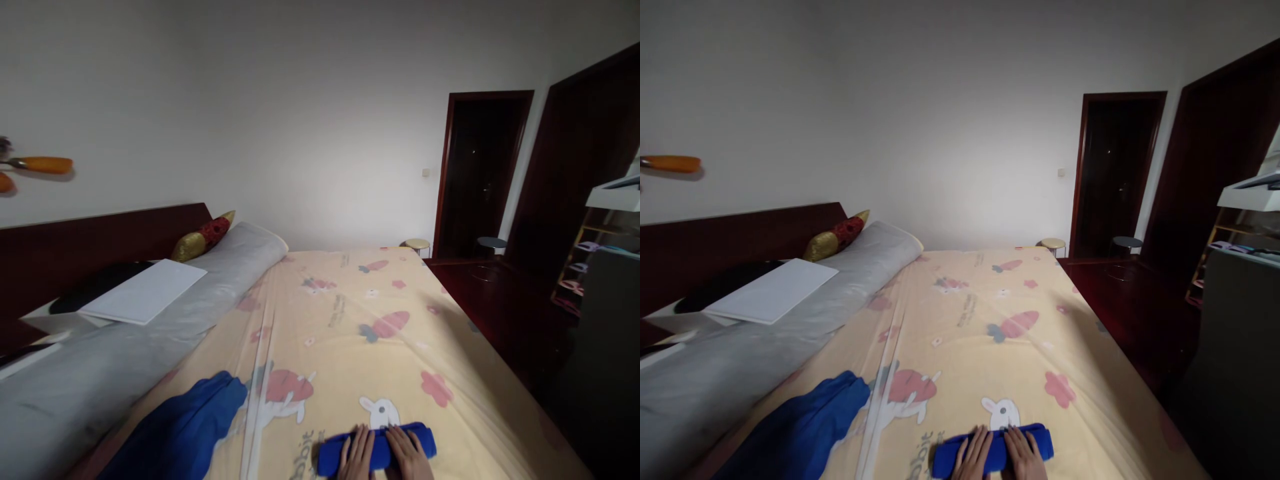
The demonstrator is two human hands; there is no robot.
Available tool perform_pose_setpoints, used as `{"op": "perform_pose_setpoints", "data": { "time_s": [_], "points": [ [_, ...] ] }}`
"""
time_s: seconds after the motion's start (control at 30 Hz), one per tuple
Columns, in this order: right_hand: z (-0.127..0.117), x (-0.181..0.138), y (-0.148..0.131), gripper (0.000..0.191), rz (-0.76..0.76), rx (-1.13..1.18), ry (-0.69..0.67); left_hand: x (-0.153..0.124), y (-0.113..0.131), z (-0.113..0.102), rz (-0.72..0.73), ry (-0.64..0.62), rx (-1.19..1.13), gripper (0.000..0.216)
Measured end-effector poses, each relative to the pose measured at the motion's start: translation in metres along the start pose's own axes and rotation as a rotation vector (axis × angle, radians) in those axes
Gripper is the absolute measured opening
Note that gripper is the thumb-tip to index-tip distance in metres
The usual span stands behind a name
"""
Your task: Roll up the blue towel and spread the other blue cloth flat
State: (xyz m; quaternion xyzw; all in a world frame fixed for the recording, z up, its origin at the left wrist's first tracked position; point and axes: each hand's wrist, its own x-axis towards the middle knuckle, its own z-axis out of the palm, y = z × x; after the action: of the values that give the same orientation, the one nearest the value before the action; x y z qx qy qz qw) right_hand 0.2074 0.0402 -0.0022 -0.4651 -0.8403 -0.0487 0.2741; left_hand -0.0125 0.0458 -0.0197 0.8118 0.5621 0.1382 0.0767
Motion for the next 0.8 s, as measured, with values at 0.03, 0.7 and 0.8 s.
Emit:
{"op": "perform_pose_setpoints", "data": {
  "time_s": [0.03, 0.7, 0.8],
  "points": [
    [-0.007, -0.002, 0.005, 0.066, 0.051, 0.036, -0.045, -0.004, -0.006, -0.014, 0.004, -0.019, 0.011, 0.077],
    [-0.057, 0.036, -0.018, 0.078, 0.613, 0.092, -0.436, 0.008, 0.02, -0.12, -0.244, -0.361, -0.112, 0.075],
    [-0.028, 0.041, -0.029, 0.069, 0.531, 0.213, -0.403, 0.018, 0.032, -0.088, -0.149, -0.324, -0.238, 0.076]
  ]
}}
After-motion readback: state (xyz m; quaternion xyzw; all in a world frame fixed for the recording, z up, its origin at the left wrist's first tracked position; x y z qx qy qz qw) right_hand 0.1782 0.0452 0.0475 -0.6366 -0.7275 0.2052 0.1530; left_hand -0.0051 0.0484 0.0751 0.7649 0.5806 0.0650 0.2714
